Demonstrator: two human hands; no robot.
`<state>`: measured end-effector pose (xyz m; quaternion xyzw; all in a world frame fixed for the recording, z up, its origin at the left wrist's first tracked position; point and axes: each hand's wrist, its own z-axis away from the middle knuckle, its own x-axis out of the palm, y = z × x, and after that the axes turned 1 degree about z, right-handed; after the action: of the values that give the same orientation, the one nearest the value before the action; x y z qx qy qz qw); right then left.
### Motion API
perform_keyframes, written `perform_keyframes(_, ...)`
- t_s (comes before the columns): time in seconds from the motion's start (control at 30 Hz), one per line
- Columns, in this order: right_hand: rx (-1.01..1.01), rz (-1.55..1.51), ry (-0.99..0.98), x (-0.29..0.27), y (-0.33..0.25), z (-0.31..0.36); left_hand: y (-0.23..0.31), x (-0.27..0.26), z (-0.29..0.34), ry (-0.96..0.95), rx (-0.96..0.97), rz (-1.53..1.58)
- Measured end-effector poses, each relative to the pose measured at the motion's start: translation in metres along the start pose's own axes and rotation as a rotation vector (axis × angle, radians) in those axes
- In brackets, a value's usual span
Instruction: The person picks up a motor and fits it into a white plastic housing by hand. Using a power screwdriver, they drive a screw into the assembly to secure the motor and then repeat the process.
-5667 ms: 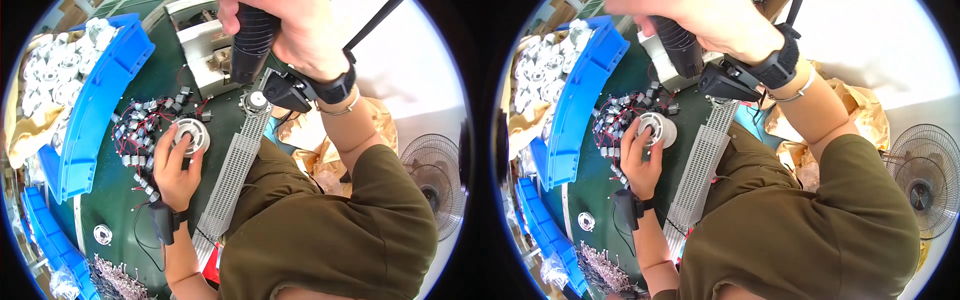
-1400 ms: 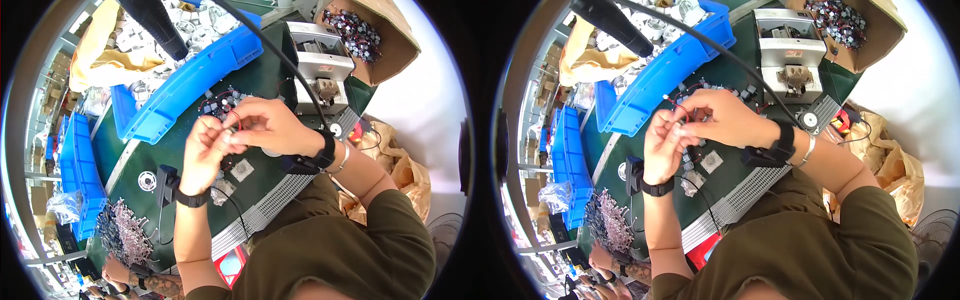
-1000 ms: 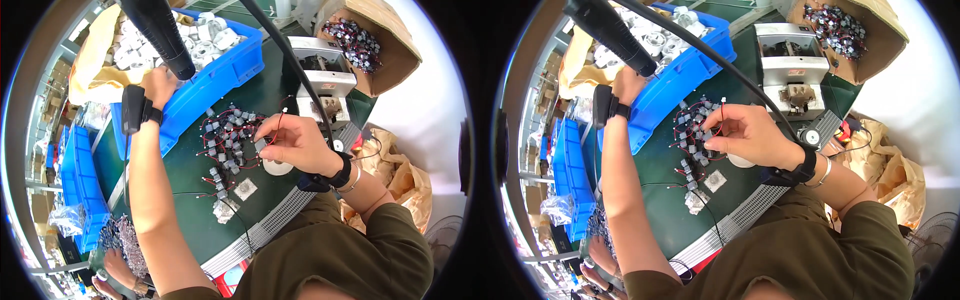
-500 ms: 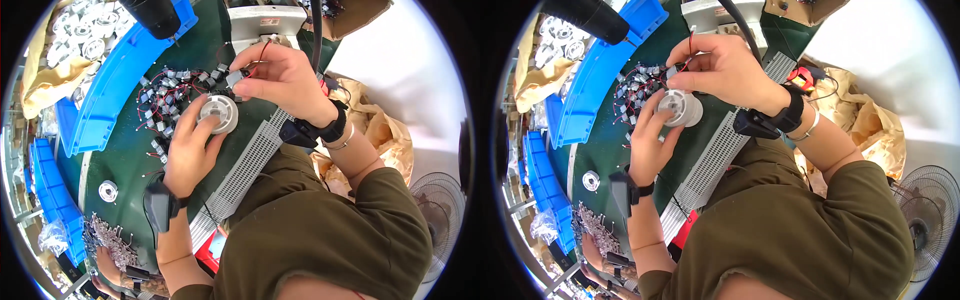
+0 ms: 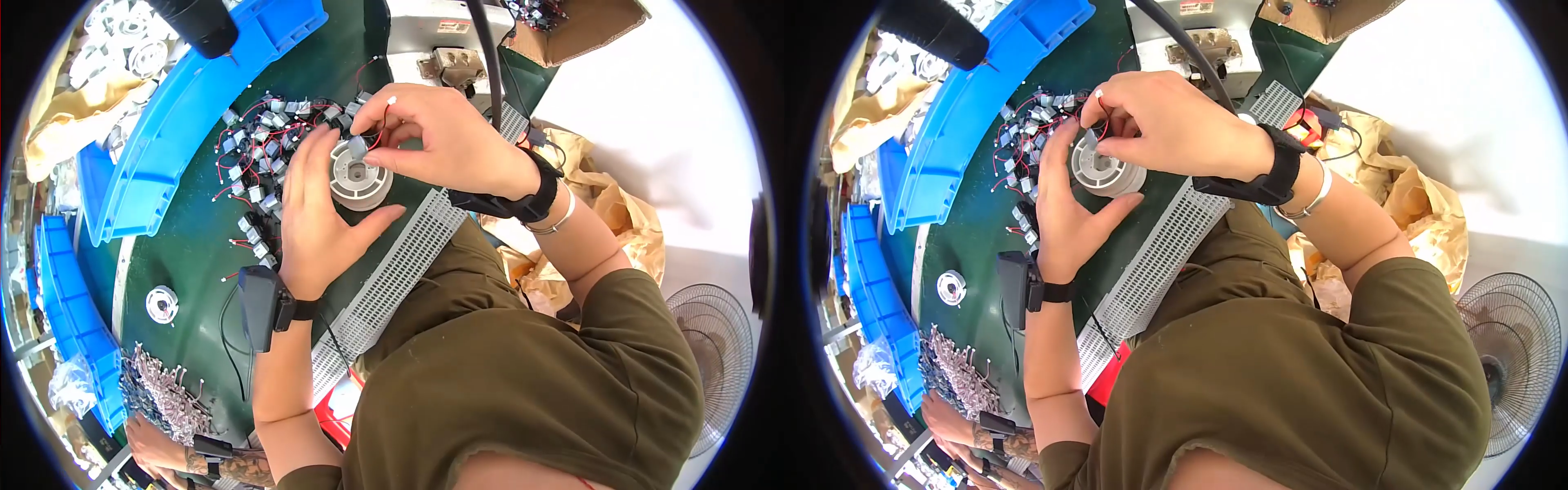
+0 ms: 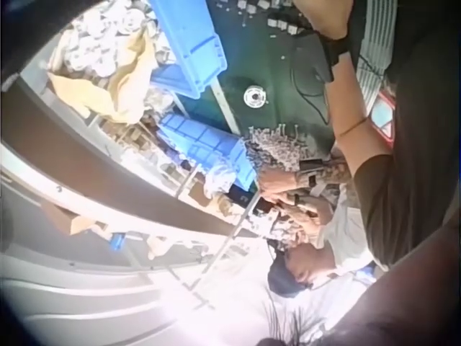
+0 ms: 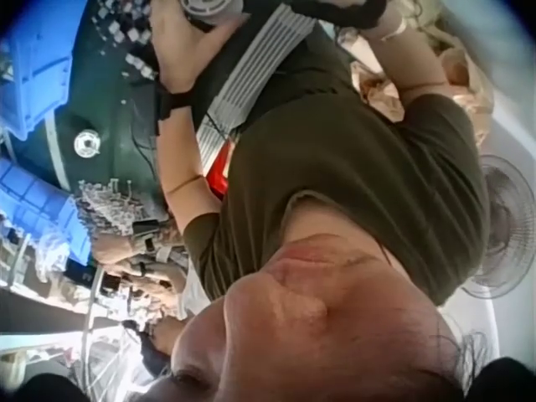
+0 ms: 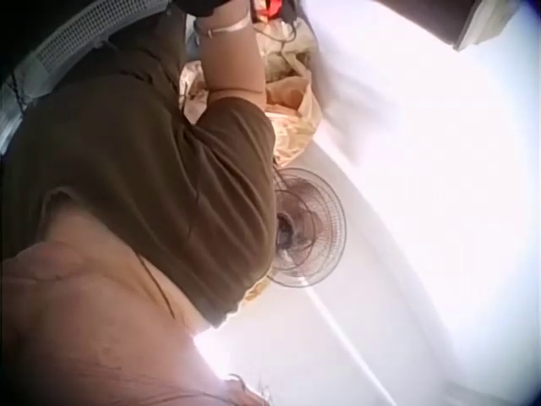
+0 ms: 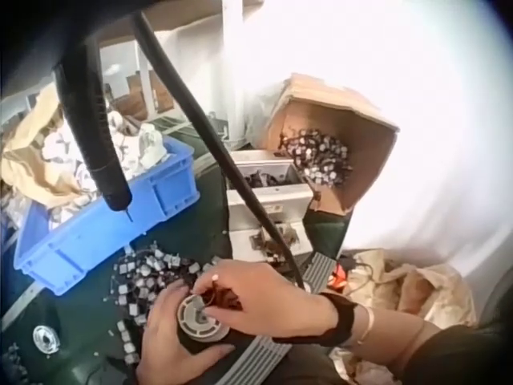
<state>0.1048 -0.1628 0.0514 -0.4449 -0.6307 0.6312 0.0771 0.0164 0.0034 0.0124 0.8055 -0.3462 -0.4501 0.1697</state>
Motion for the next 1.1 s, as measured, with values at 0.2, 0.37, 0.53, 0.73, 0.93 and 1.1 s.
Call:
perform_keyframes(0.2, -0.079, -0.019, 0.021, -0.007, -0.003, -0.002, -0.016, -0.009, -0.006, -0.175, 0.108, 0.018)
perform_keyframes(0.37, -0.193, 0.066, -0.114, -0.012, -0.001, -0.007, 0.002, 0.006, 0.003, -0.026, -0.212, -0.031)
perform_keyframes(0.53, -0.376, 0.256, -0.256, -0.011, 0.003, -0.015, -0.013, -0.009, -0.006, -0.173, -0.290, 0.440)
perform_keyframes(0.73, -0.437, 0.498, -0.368, -0.006, 0.002, -0.019, -0.014, -0.010, -0.008, -0.193, -0.247, 0.279)
perform_keyframes(0.93, -0.484, 0.897, -0.646, -0.007, -0.021, -0.024, -0.022, -0.020, -0.014, -0.308, -0.112, 0.151)
perform_keyframes(1.1, -0.464, 0.463, -0.092, -0.027, -0.044, -0.038, -0.016, -0.025, -0.002, -0.111, -0.026, 0.082)
